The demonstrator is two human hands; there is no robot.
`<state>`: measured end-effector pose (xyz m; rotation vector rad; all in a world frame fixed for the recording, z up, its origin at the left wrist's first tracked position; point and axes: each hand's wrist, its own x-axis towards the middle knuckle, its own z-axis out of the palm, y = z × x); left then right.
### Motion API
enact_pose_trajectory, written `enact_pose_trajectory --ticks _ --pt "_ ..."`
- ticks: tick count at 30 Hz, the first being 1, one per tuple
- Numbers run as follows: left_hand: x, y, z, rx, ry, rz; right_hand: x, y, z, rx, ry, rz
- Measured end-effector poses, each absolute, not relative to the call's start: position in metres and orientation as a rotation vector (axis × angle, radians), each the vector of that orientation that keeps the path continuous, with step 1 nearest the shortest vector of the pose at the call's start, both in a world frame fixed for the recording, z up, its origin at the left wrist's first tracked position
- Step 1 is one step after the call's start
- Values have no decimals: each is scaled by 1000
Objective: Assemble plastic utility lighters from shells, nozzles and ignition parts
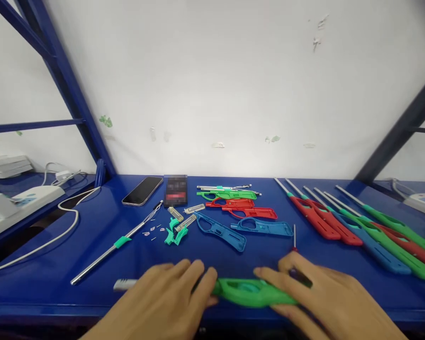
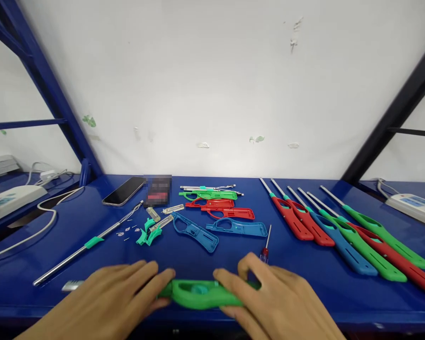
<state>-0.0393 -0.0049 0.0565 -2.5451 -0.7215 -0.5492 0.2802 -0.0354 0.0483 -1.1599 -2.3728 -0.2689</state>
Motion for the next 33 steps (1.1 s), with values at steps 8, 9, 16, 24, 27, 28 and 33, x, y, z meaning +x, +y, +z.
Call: enact_pose_trajectory --ticks 8,9,16,24,27,28,33 --pt "-36 30 50 -2689 -888 -540 267 -21 28 -1354 -2058 -67" --pt "-38 29 44 -2703 -919 -563 265 -20 26 -1352 -2050 -38" --pt "-39 15 22 -2666 -922 -710 259 -19 18 -1318 -2121 199" --pt "-33 8 42 -2729 -765 -531 257 -20 23 -1390 -2132 393" --pt "-31 5 47 -2658 -679 -488 256 -21 26 -1373 -2153 411" --pt "-30 5 47 -2617 -641 -477 256 -21 26 -1368 -2161 409" --pt "-31 9 43 -2527 -533 -408 256 -23 30 -1374 -2184 426"
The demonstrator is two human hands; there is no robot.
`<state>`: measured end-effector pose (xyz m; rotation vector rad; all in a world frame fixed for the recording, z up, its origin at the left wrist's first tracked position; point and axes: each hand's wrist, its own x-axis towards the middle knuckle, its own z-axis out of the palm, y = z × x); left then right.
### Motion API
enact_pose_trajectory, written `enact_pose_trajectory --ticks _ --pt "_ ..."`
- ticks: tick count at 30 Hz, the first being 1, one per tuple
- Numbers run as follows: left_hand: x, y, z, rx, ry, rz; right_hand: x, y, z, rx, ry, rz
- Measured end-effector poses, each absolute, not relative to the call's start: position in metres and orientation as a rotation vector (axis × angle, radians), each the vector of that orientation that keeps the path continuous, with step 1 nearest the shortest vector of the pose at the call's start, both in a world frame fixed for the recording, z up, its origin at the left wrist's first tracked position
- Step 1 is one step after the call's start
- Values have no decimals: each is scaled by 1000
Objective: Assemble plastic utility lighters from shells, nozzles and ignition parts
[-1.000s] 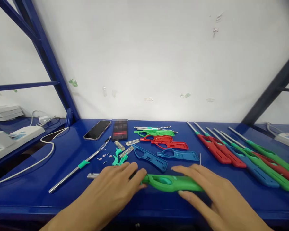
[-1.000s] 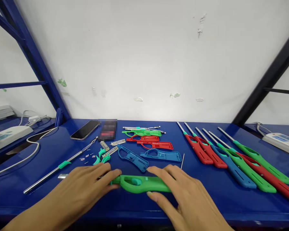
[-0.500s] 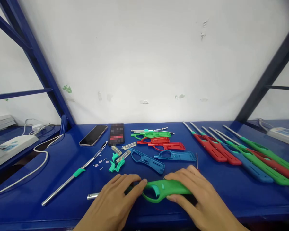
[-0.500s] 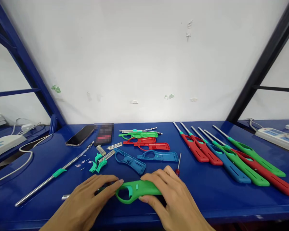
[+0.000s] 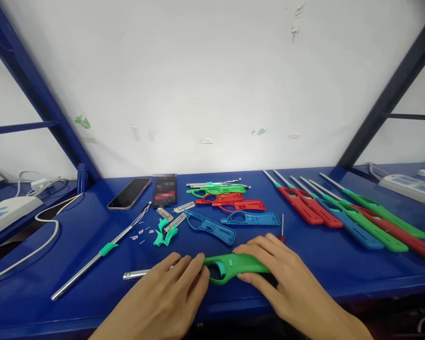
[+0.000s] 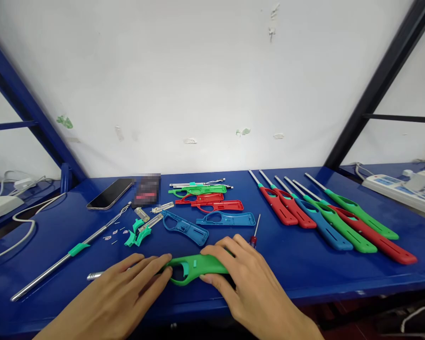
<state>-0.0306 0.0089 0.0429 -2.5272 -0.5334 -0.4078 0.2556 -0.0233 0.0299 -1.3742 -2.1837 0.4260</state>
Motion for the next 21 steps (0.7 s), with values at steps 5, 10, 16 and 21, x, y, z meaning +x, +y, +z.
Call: enact_pose_trajectory --ticks 5,10,16,21 --pt "-30 14 48 -2550 -449 -304 254 -24 35 -1379 -2174 500" --pt "-26 17 48 -2511 -500 -409 254 -24 34 -1369 -2146 502" --pt "-19 25 44 -2515 -528 -500 255 -22 36 -1370 -2078 480" --pt "-13 31 45 -2526 -558 -527 256 -21 39 -1422 -2024 512"
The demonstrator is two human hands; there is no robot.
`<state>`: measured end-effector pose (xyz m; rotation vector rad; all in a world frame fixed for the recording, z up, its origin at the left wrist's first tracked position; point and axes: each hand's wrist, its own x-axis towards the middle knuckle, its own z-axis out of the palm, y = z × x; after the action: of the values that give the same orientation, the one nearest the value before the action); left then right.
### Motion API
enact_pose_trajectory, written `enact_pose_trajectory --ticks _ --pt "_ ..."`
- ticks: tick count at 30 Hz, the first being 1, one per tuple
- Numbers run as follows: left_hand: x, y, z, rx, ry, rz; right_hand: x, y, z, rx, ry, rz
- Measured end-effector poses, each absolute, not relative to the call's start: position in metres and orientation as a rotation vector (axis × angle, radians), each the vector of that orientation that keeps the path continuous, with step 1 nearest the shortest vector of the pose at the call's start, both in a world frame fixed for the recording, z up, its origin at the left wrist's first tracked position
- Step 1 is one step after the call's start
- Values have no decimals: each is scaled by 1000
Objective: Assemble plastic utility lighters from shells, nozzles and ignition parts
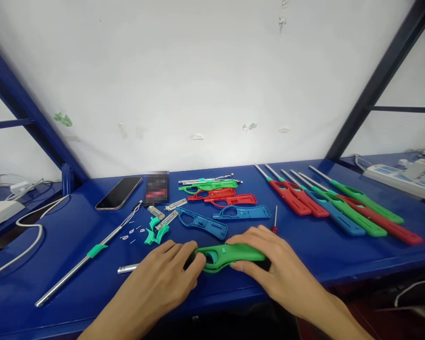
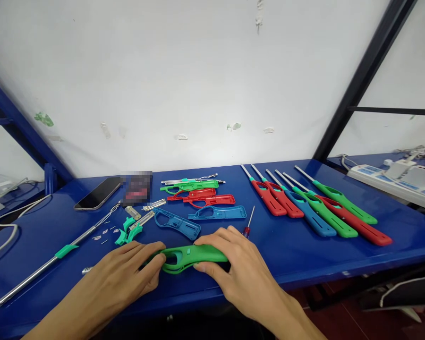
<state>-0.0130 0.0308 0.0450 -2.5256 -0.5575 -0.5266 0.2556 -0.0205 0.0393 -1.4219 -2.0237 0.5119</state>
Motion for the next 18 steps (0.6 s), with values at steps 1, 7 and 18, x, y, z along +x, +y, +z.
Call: enact_pose_trajectory --ticks 1,7,18 --pt "-13 31 45 -2525 -562 -536 256 -20 40 -1429 -2014 515" --pt "-13 33 41 -2523 -575 -612 255 -18 40 -1467 -2003 564" --pt "-42 38 54 -2545 -892 -930 257 -19 27 -1594 -1812 630"
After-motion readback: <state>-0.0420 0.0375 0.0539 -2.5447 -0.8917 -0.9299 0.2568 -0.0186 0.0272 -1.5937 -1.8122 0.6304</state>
